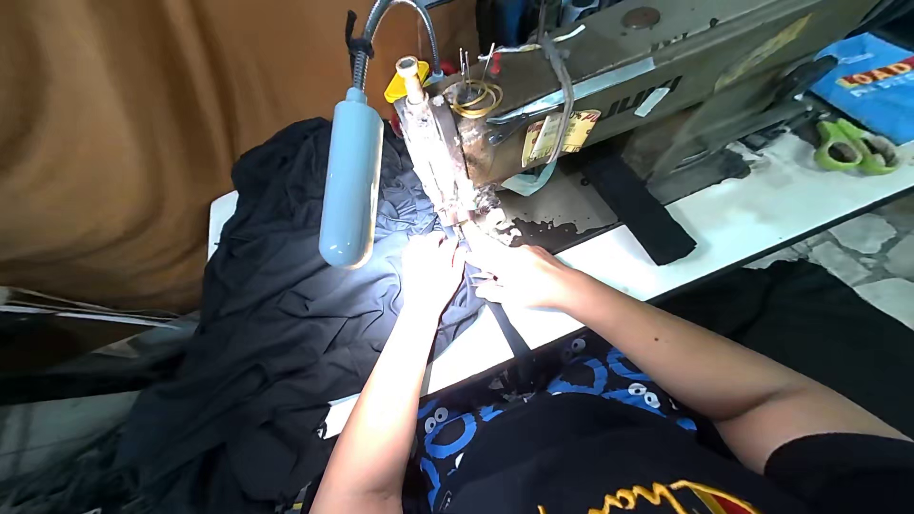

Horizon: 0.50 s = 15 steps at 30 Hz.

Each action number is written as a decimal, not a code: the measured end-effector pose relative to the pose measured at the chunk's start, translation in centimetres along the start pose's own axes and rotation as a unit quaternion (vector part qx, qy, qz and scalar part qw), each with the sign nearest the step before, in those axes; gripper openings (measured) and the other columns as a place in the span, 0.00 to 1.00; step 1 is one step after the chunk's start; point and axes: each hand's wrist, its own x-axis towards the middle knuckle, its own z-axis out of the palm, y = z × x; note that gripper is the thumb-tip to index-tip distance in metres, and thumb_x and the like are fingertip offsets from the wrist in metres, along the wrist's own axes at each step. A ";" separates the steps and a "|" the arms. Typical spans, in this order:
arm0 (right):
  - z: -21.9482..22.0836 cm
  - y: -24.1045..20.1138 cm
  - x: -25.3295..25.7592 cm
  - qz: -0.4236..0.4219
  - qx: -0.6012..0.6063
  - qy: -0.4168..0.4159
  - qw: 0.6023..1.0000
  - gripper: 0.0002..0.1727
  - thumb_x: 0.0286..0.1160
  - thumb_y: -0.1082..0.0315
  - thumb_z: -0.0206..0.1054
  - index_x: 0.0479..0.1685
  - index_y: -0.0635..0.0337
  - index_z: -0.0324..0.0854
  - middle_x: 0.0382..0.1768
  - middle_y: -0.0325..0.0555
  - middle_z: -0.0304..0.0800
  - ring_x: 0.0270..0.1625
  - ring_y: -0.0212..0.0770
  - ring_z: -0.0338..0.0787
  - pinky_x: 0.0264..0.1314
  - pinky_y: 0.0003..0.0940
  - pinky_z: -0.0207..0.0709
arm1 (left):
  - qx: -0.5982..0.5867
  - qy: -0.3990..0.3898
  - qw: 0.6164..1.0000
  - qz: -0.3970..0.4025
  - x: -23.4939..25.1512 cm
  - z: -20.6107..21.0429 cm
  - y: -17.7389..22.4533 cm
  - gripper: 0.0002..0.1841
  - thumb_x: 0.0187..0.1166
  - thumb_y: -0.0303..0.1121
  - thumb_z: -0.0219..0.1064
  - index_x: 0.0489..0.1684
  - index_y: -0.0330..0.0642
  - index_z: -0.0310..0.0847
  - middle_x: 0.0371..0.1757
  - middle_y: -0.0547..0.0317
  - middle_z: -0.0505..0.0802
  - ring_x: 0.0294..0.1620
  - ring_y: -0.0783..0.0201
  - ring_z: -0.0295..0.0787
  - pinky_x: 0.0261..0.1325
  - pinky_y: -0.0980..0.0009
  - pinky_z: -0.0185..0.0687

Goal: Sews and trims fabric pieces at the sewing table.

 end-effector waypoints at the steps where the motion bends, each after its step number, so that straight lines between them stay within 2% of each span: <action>1: 0.0 -0.1 0.0 0.001 -0.003 0.001 1.000 0.32 0.81 0.49 0.67 0.86 0.43 0.71 0.57 0.53 0.91 0.51 0.56 0.92 0.55 0.59 0.82 | -0.002 0.007 1.000 0.002 0.1 0.1 -0.1 0.16 0.85 0.39 0.63 0.54 0.40 0.93 0.59 0.41 0.92 0.62 0.39 0.87 0.66 0.40 0.77; 5: 0.8 0.7 0.0 -0.033 -0.014 0.037 0.999 0.31 0.81 0.51 0.67 0.84 0.45 0.74 0.65 0.53 0.88 0.52 0.57 0.92 0.54 0.60 0.82 | -0.011 0.021 1.000 0.013 0.4 0.2 0.0 0.16 0.82 0.38 0.64 0.52 0.38 0.94 0.55 0.39 0.93 0.59 0.36 0.88 0.61 0.39 0.79; 8: 1.5 2.3 -2.0 -0.061 0.006 0.100 0.993 0.22 0.74 0.57 0.75 0.66 0.54 0.86 0.68 0.56 0.84 0.53 0.55 0.93 0.52 0.58 0.85 | -0.013 -0.016 1.000 -0.011 0.0 -0.3 0.6 0.20 0.83 0.44 0.63 0.60 0.38 0.91 0.64 0.38 0.91 0.66 0.34 0.85 0.63 0.36 0.77; 9: 1.0 3.0 -3.4 -0.050 0.019 0.122 0.991 0.23 0.72 0.65 0.76 0.68 0.55 0.85 0.72 0.56 0.81 0.57 0.55 0.92 0.56 0.58 0.86 | -0.009 -0.030 0.999 -0.019 -0.2 -0.5 0.8 0.22 0.83 0.45 0.63 0.63 0.38 0.89 0.67 0.37 0.89 0.69 0.34 0.83 0.65 0.36 0.76; 11: -0.9 5.4 -6.9 -0.030 0.033 0.214 0.976 0.26 0.70 0.81 0.69 0.72 0.61 0.83 0.69 0.61 0.84 0.64 0.59 0.89 0.64 0.60 0.82 | -0.002 -0.040 0.999 -0.026 -0.4 -0.5 1.1 0.25 0.82 0.47 0.63 0.67 0.38 0.87 0.71 0.36 0.87 0.71 0.33 0.82 0.68 0.36 0.75; 12: -1.9 7.4 -8.5 -0.023 0.020 0.288 0.957 0.24 0.70 0.84 0.64 0.68 0.65 0.84 0.65 0.64 0.86 0.63 0.61 0.89 0.64 0.60 0.82 | 0.000 -0.040 0.999 -0.027 -0.5 -0.5 1.1 0.25 0.83 0.48 0.62 0.68 0.38 0.87 0.71 0.36 0.86 0.71 0.34 0.82 0.68 0.36 0.75; 14: -4.2 11.9 -11.3 0.029 -0.020 0.436 0.899 0.19 0.74 0.83 0.56 0.62 0.73 0.84 0.60 0.72 0.86 0.61 0.66 0.89 0.63 0.60 0.82 | 0.003 -0.038 0.999 -0.028 -0.6 -0.4 1.2 0.26 0.83 0.49 0.62 0.67 0.39 0.87 0.71 0.37 0.86 0.71 0.34 0.81 0.66 0.37 0.76; 15: -5.3 13.9 -12.2 0.074 -0.036 0.486 0.870 0.19 0.76 0.81 0.54 0.63 0.74 0.82 0.62 0.76 0.83 0.61 0.70 0.86 0.64 0.62 0.79 | 0.002 -0.035 0.999 -0.028 -0.6 -0.4 1.2 0.26 0.83 0.49 0.62 0.67 0.39 0.87 0.71 0.36 0.86 0.71 0.34 0.81 0.66 0.37 0.76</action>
